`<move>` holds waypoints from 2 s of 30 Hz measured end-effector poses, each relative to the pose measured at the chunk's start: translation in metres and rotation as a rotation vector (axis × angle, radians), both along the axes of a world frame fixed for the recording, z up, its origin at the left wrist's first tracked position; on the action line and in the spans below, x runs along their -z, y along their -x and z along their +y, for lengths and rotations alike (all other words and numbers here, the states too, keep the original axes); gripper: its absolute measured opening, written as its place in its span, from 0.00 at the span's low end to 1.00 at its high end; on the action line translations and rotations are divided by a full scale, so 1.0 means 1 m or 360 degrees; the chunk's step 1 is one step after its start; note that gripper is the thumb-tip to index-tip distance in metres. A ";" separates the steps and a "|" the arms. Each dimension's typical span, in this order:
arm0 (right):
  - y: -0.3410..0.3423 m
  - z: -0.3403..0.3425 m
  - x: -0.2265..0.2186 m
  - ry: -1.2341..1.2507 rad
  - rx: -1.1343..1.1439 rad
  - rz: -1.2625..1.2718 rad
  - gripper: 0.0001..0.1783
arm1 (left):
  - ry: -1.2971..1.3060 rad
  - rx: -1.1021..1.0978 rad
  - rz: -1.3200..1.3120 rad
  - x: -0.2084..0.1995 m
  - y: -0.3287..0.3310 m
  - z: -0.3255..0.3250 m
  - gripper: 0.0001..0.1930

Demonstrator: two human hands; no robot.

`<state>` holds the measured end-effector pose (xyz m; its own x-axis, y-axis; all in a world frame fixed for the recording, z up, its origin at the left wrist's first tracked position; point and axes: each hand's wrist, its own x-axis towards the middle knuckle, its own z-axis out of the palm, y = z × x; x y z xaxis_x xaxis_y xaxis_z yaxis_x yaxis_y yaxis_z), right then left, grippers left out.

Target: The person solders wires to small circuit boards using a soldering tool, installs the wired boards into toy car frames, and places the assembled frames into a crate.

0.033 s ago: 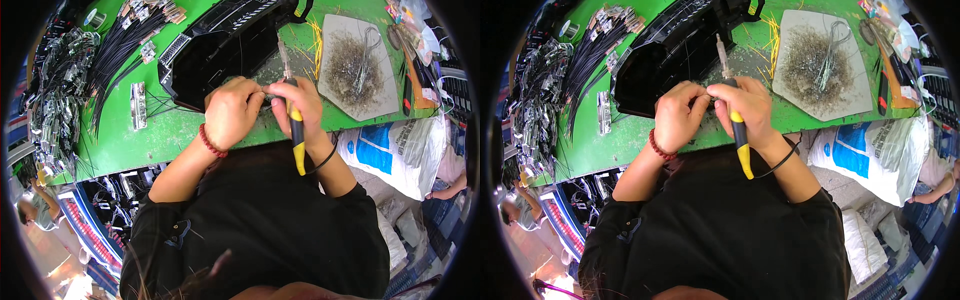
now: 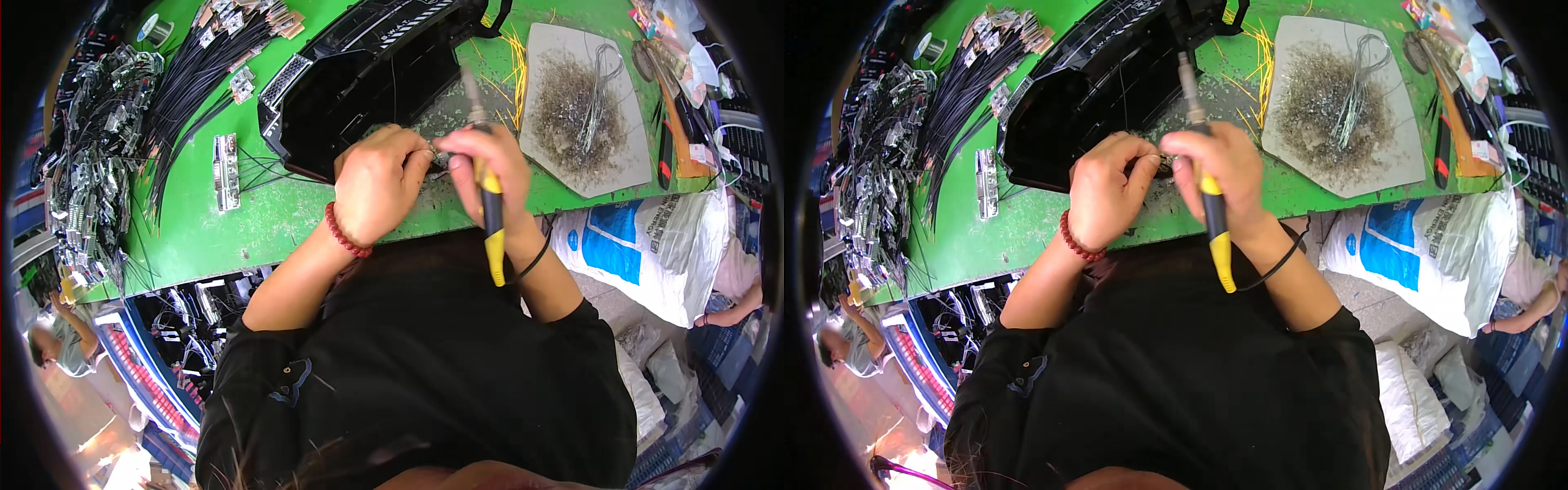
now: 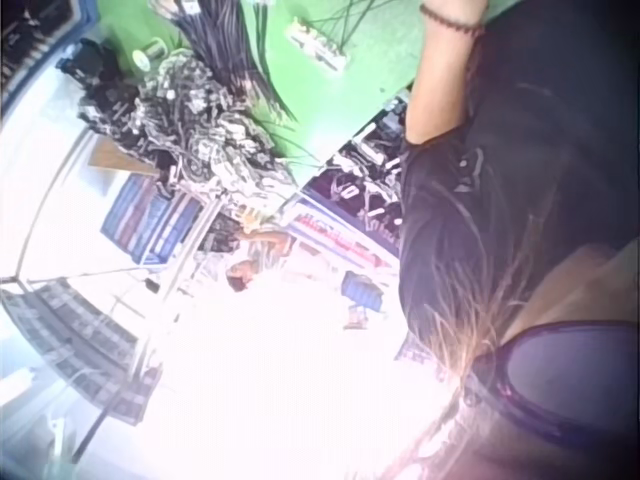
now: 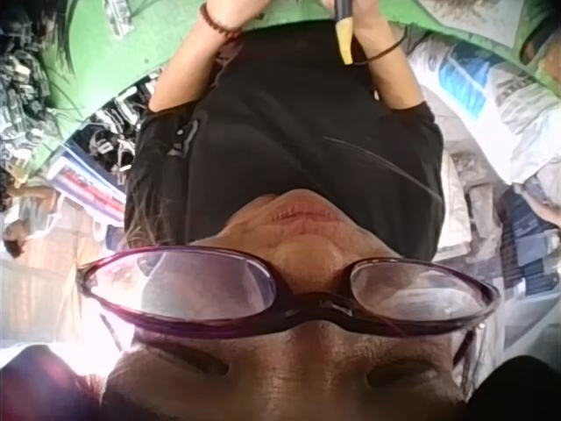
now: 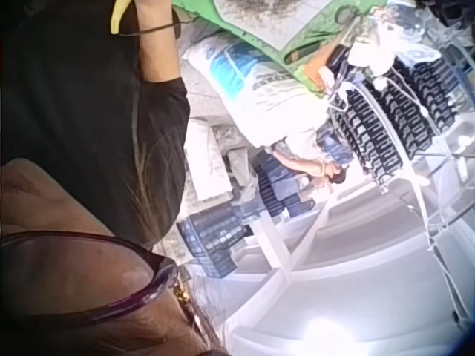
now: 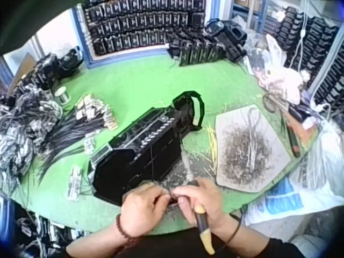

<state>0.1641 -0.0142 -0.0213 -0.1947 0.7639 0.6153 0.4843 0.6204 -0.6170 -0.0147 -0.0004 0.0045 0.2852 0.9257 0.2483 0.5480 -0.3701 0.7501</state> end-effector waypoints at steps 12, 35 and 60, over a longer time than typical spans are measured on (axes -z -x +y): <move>0.005 0.006 -0.007 0.0616 -0.0032 0.0342 0.21 | -0.0049 0.0034 -0.0056 0.000 0.001 -0.001 0.03; 0.000 -0.005 -0.007 0.0196 0.0241 -0.0396 0.28 | -0.0199 0.0055 0.0291 0.007 -0.010 -0.002 0.05; -0.112 -0.046 -0.017 0.0360 0.0493 0.0580 0.41 | -0.0151 0.0068 0.0587 -0.005 -0.022 0.005 0.03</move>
